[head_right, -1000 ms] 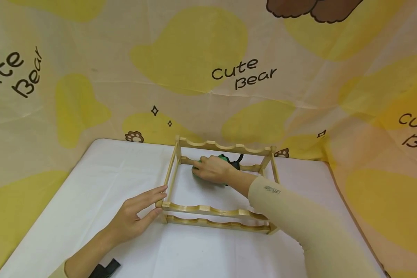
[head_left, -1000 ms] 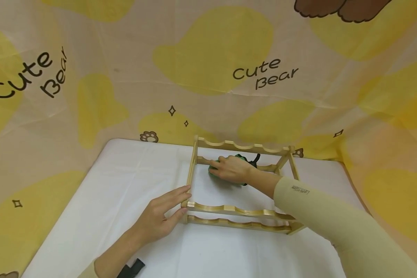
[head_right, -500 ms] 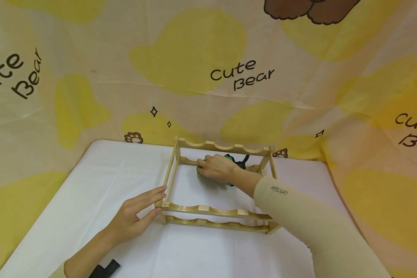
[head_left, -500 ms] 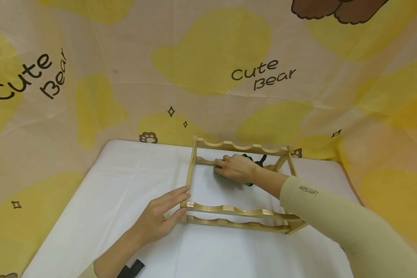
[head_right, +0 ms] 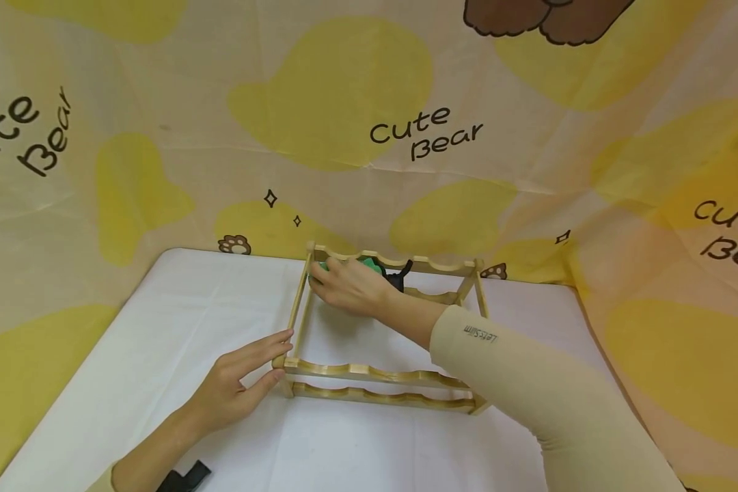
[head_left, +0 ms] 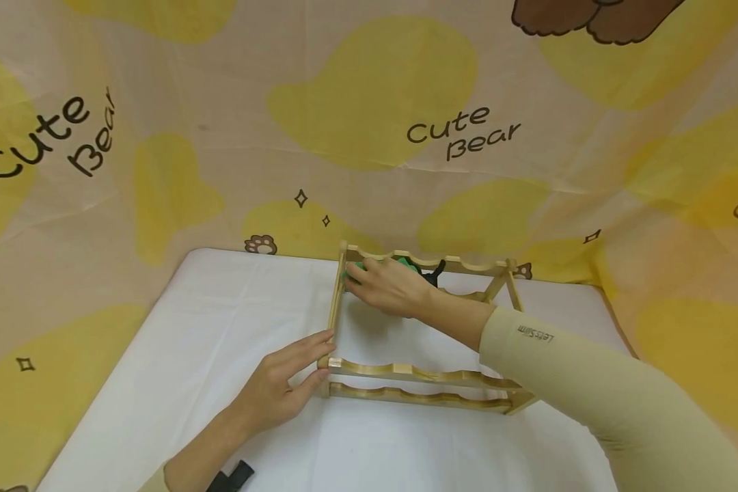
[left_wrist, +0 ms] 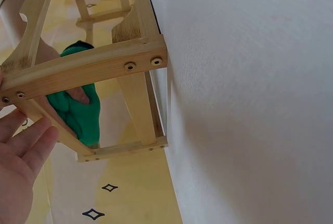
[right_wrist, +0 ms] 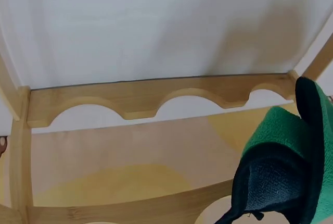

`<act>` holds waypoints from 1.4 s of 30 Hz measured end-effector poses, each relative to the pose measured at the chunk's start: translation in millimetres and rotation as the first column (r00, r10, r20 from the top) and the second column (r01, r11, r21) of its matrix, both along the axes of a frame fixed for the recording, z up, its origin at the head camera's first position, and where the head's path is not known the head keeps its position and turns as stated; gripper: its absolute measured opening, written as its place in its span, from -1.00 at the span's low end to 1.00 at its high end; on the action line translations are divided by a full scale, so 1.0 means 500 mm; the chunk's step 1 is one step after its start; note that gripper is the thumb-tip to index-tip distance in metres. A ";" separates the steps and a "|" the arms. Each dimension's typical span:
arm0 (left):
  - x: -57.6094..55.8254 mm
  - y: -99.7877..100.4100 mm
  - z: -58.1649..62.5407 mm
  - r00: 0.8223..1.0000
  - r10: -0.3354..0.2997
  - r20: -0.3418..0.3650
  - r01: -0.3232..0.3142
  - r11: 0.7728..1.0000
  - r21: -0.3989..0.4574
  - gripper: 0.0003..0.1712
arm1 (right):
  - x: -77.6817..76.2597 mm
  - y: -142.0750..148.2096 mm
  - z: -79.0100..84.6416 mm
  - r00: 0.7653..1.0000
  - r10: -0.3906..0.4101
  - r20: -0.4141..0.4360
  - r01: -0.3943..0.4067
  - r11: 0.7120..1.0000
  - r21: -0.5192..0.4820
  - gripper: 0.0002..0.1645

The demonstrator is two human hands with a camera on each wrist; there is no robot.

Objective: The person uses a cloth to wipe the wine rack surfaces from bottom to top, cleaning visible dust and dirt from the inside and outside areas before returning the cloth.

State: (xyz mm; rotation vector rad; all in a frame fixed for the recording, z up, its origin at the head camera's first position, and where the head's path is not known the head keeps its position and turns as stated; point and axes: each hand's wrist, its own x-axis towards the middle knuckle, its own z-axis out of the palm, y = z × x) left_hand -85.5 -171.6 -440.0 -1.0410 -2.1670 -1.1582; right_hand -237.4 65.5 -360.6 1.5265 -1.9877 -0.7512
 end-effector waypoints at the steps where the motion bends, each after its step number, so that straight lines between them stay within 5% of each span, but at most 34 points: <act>1: 0.000 0.000 0.000 1.000 0.000 -0.001 0.000 1.000 0.000 -0.62 | -0.003 -0.002 0.001 1.000 -0.003 -0.019 0.003 1.000 -0.001 -0.80; 12: -0.001 -0.001 -0.001 1.000 -0.011 -0.018 0.011 1.000 0.010 -0.64 | -0.016 0.034 0.012 0.994 -0.040 -0.100 0.044 0.998 0.043 -0.72; 22: -0.002 0.001 0.001 1.000 -0.015 -0.009 0.016 1.000 0.013 -0.61 | -0.013 0.137 0.036 0.999 -0.051 0.011 0.050 0.996 0.071 -0.76; 33: -0.002 0.001 -0.003 0.999 -0.019 -0.026 0.020 0.999 0.027 -0.60 | -0.010 0.258 0.057 0.989 -0.106 0.107 0.093 0.988 0.120 -0.60; 42: 0.000 0.003 -0.002 0.999 -0.019 -0.027 0.020 1.000 0.023 -0.61 | -0.011 0.269 0.057 0.990 -0.091 0.110 0.080 0.992 0.103 -0.48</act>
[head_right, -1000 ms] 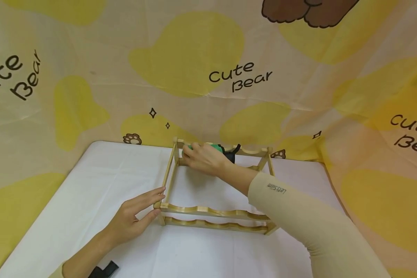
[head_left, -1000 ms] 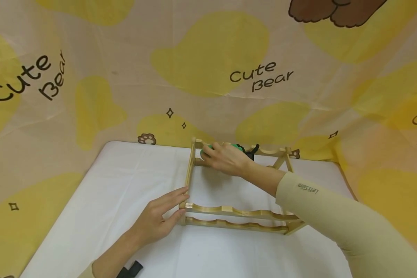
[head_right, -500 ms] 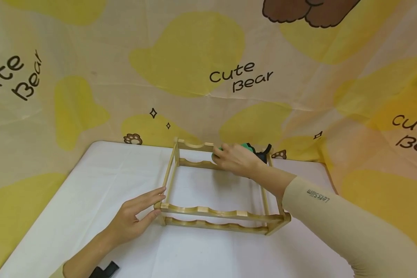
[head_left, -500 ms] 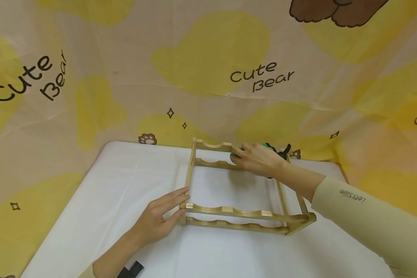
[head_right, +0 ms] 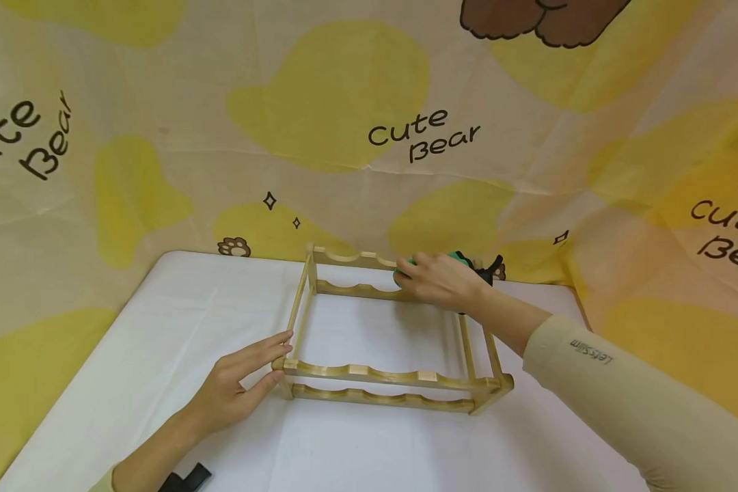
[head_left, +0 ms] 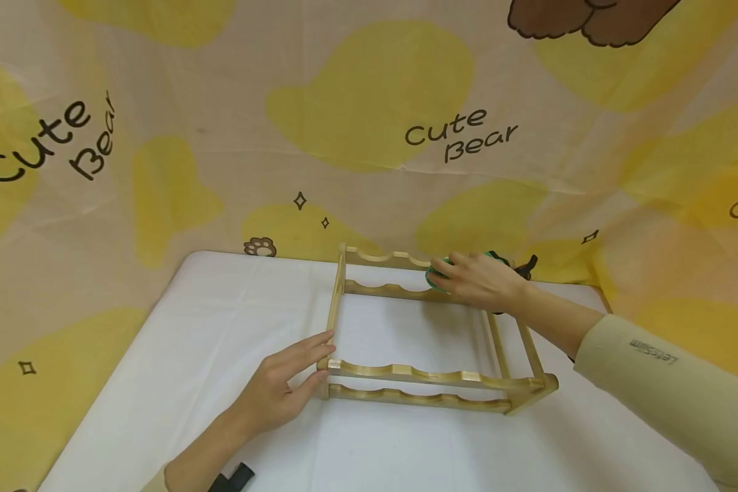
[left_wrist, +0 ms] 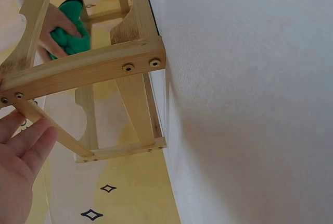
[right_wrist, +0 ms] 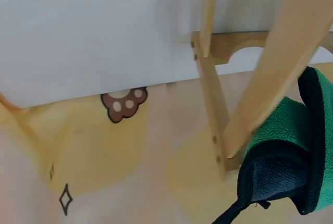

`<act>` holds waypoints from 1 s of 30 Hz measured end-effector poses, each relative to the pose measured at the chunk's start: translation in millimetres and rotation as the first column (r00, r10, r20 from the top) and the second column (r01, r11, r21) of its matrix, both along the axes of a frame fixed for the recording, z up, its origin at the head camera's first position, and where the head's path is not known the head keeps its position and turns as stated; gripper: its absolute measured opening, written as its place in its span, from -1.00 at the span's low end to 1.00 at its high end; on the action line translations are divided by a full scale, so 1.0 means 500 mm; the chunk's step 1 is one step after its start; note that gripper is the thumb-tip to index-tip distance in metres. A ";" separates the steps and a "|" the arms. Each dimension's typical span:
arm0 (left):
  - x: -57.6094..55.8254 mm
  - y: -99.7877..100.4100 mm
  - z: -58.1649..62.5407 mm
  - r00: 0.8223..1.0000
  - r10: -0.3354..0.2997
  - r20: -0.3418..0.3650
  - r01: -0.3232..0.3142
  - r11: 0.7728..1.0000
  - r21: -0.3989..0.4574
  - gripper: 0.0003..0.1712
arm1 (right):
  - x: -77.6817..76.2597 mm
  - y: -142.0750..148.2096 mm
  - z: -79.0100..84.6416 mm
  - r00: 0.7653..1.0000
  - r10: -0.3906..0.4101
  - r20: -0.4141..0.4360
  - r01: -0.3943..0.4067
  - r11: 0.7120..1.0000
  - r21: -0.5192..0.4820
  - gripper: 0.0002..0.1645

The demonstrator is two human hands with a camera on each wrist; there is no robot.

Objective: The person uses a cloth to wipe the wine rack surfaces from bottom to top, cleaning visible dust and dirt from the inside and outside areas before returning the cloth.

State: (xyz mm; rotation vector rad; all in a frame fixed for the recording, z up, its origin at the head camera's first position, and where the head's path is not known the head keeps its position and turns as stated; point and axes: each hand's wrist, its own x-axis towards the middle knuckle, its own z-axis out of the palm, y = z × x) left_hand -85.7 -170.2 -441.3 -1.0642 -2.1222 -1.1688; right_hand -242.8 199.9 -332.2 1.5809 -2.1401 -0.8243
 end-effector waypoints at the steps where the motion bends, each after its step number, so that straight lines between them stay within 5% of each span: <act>1: 0.000 0.000 0.000 1.000 0.000 0.000 0.000 1.000 0.000 -0.61 | 0.000 -0.007 0.001 1.000 0.004 -0.006 -0.004 1.000 0.000 -0.49; 17: 0.001 0.002 0.005 1.000 0.007 -0.011 -0.007 1.000 -0.004 -0.63 | -0.001 -0.150 0.003 0.981 0.095 -0.167 -0.107 0.993 -0.059 -0.65; 30: 0.003 0.000 0.002 1.000 0.012 0.016 -0.012 1.000 -0.007 -0.53 | -0.004 -0.136 0.003 0.987 0.065 -0.150 -0.070 0.997 -0.028 -0.73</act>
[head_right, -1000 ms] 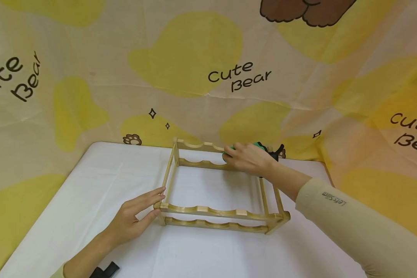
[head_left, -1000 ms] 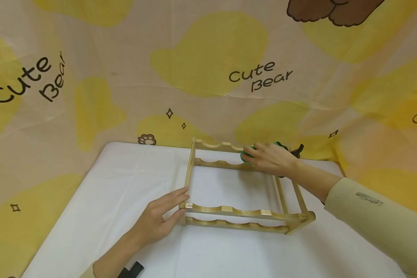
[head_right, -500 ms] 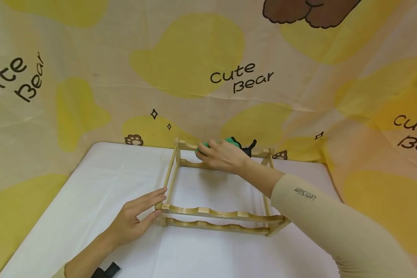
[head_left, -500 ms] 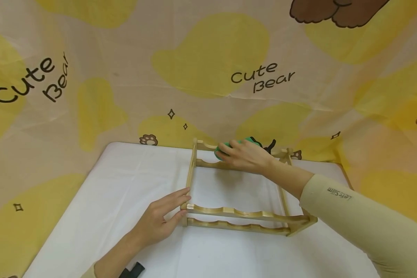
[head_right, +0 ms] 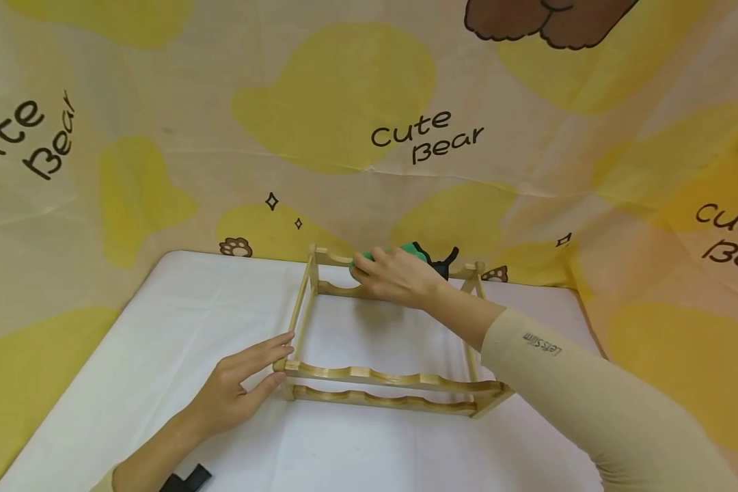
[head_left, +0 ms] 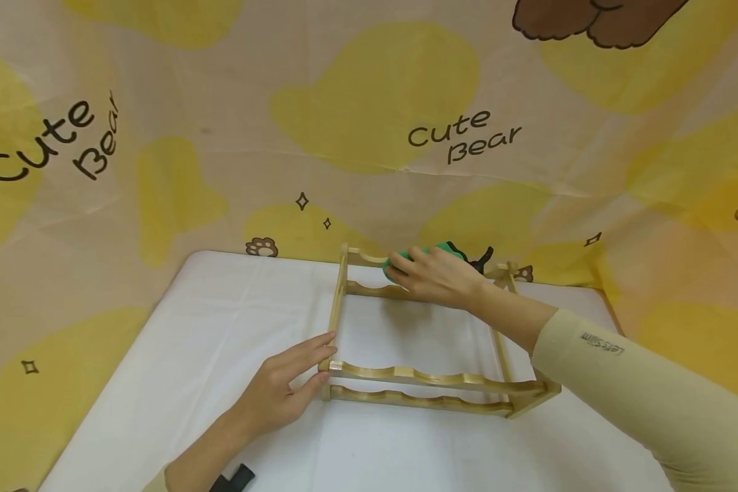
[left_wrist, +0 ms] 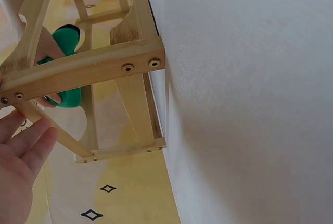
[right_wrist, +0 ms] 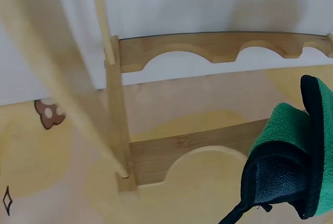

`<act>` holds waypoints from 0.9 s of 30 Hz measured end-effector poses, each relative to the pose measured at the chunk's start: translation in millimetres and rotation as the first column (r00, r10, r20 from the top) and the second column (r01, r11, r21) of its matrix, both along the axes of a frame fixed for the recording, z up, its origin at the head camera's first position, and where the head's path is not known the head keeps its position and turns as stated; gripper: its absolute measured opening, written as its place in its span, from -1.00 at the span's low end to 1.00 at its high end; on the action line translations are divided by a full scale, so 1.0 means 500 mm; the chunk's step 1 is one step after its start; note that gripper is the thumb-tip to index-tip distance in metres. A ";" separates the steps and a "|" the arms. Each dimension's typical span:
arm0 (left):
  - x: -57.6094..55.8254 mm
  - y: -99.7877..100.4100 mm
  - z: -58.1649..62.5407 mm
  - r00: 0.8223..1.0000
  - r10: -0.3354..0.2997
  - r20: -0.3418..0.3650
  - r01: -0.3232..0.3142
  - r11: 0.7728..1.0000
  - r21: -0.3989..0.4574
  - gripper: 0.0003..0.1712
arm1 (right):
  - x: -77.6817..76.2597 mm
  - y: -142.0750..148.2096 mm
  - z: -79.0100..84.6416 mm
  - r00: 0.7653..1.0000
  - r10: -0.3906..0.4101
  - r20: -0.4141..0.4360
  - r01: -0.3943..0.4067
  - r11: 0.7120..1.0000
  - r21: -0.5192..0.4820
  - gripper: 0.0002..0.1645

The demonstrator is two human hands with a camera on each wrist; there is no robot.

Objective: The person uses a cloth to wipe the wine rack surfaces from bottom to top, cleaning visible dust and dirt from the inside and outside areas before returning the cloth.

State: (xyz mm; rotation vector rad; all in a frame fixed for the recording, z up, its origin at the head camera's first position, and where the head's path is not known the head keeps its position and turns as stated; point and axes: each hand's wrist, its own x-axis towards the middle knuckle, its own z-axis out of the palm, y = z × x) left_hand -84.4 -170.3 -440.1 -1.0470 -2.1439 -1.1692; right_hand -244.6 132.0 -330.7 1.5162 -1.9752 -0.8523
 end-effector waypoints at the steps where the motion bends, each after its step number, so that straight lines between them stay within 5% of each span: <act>1: 0.000 0.000 0.000 1.000 0.002 -0.001 -0.002 1.000 0.001 -0.53 | 0.000 0.006 0.001 1.000 -0.004 0.006 0.004 1.000 0.001 -0.72; 16: -0.001 0.006 -0.002 0.999 -0.002 -0.033 0.003 1.000 0.022 -0.64 | 0.027 0.092 0.022 0.997 -0.063 0.037 0.063 0.998 -0.014 -0.54; 27: -0.007 0.012 -0.001 0.997 0.002 -0.077 0.000 1.000 0.031 -0.64 | 0.075 0.163 0.086 0.975 -0.165 0.150 0.181 0.978 -0.099 -0.19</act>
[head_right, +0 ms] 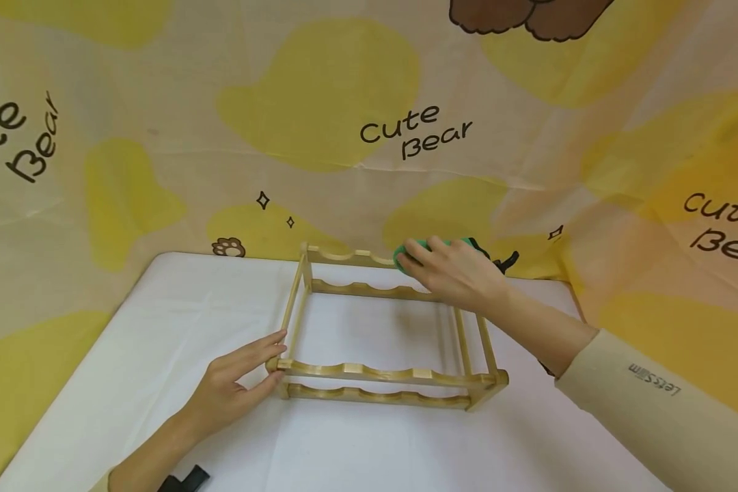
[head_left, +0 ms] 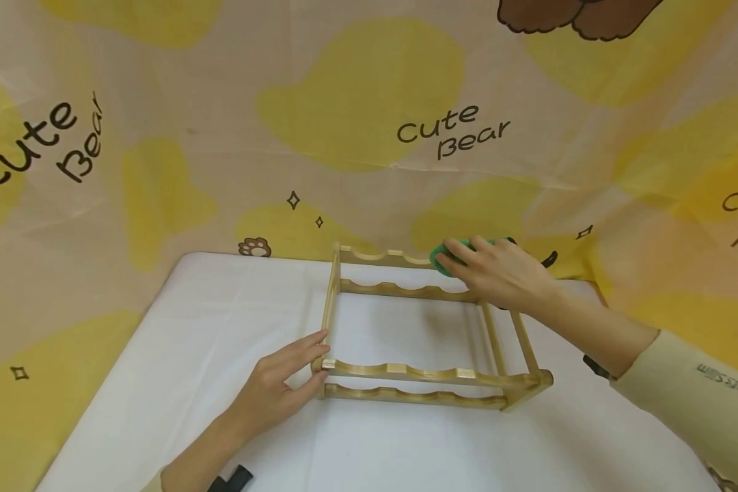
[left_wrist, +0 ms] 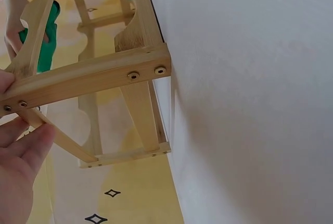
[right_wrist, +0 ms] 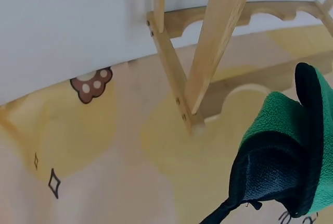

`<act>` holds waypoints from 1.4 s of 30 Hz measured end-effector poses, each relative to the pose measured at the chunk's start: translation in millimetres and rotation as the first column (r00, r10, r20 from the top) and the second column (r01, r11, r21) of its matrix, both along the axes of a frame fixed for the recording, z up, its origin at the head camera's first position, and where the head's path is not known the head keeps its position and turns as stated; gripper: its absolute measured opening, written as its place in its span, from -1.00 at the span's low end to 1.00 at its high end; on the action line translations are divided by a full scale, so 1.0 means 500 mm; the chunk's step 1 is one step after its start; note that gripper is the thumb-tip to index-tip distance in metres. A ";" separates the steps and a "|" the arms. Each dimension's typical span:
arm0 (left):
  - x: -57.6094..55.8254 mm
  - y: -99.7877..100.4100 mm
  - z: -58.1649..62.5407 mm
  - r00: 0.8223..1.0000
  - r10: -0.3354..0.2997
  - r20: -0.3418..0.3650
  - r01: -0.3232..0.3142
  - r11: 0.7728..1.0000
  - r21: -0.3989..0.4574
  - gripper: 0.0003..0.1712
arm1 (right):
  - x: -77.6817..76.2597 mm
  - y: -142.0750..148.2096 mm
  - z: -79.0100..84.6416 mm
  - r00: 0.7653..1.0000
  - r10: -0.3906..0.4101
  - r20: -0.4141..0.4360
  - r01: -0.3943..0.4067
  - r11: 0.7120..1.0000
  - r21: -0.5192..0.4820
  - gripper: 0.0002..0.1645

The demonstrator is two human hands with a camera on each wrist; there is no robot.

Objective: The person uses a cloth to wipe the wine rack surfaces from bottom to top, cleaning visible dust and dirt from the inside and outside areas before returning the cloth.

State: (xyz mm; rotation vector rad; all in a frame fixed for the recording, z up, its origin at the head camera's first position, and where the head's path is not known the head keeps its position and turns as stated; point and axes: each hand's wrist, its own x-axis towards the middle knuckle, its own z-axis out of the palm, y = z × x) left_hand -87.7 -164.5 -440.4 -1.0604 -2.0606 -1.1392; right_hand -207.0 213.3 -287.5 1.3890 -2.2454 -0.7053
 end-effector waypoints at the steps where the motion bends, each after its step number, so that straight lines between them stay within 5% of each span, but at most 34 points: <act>1: 0.000 0.000 0.000 1.000 -0.002 -0.003 0.002 1.000 0.001 -0.64 | 0.004 0.008 0.006 1.000 -0.015 0.008 0.015 1.000 -0.015 -0.18; 9: -0.003 0.000 0.003 0.999 -0.012 -0.048 0.013 1.000 0.021 -0.64 | 0.020 0.074 0.032 1.000 -0.002 -0.007 0.001 0.973 -0.231 -0.22; 13: -0.006 0.000 0.004 0.997 0.000 -0.073 0.002 0.999 0.034 -0.54 | 0.024 0.100 0.034 1.000 0.022 -0.006 -0.023 0.921 -0.389 -0.18; 20: -0.012 -0.004 0.004 0.997 -0.004 -0.077 0.008 0.999 0.048 -0.53 | 0.050 0.148 0.020 0.997 -0.031 0.075 0.069 0.809 -0.584 -0.18; 26: -0.017 -0.011 0.011 0.998 -0.027 -0.057 0.029 0.999 0.033 -0.48 | 0.077 0.206 -0.004 0.984 -0.153 0.087 0.174 0.778 -0.603 -0.19; 30: -0.023 -0.019 0.012 0.997 -0.038 -0.063 0.039 0.999 0.020 -0.49 | 0.091 0.237 -0.031 0.960 -0.243 0.137 0.275 0.746 -0.607 -0.17; 35: -0.036 -0.027 0.014 0.996 -0.060 -0.061 0.062 0.998 0.019 -0.47 | 0.109 0.272 -0.058 0.898 -0.366 0.245 0.437 0.676 -0.593 -0.19; 40: -0.054 -0.035 0.020 0.995 -0.092 0.031 0.091 0.995 0.028 -0.48 | 0.128 0.302 -0.084 0.814 -0.464 0.348 0.579 0.605 -0.547 -0.24; 42: -0.062 -0.038 0.021 0.992 -0.104 0.076 0.101 0.994 0.041 -0.50 | 0.132 0.311 -0.097 0.798 -0.479 0.366 0.602 0.594 -0.534 -0.24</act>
